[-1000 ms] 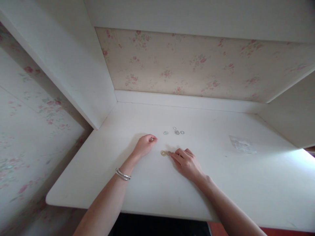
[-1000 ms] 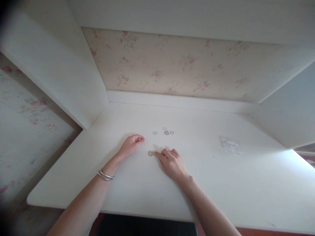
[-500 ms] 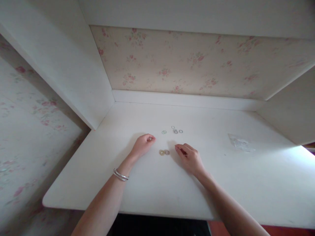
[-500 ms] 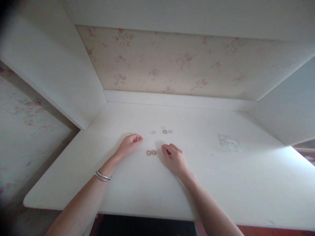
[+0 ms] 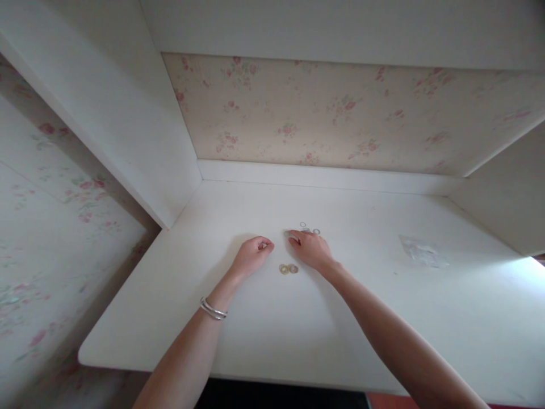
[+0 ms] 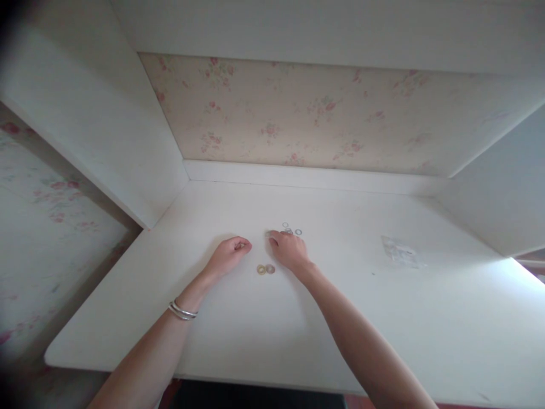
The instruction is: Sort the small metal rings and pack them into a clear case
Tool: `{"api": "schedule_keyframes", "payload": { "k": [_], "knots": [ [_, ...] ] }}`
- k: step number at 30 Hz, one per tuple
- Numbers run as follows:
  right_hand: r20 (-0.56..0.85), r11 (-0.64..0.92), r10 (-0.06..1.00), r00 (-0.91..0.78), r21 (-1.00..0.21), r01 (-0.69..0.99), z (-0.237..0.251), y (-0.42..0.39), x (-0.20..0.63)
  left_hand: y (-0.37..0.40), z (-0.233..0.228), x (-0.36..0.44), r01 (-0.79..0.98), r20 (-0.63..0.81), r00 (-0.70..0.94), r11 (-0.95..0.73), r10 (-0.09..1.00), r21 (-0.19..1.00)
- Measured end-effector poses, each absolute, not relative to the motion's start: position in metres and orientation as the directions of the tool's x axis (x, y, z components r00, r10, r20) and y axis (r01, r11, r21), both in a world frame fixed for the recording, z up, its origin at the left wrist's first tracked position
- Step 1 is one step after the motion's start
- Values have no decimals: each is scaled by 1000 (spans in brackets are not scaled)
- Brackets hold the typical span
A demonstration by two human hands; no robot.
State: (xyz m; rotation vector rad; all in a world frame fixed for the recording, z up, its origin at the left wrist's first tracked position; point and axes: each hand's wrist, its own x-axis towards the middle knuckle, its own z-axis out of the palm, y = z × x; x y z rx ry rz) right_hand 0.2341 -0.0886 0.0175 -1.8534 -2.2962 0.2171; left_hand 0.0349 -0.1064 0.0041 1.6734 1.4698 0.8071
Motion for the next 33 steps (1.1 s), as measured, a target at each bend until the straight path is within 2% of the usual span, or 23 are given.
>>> {"api": "schedule_keyframes", "payload": {
  "k": [6, 13, 18, 21, 27, 33],
  "knots": [
    [181, 264, 958, -221, -267, 927, 9, -83, 232, -107, 7, 35, 542, -9, 148, -73, 989, 837],
    [250, 301, 939, -236, -265, 916, 5, -96, 239, -106, 5, 35, 536, -4, 167, -87, 986, 840],
    [340, 352, 914, -220, -397, 848, 6, -116, 252, -108, 7, 35, 530, -5, 175, -90, 985, 843],
    [361, 404, 896, -257, -430, 807, 5, -135, 261, -108, 7, 34, 541, -3, 177, -95, 984, 835],
    [368, 505, 847, -384, -328, 799, 1, -169, 272, -107, 5, 35, 566, 6, 165, -99, 986, 819],
    [399, 540, 816, -418, -268, 797, -1, -172, 276, -111, 8, 39, 626, 13, 146, -103, 989, 773]
  ]
}}
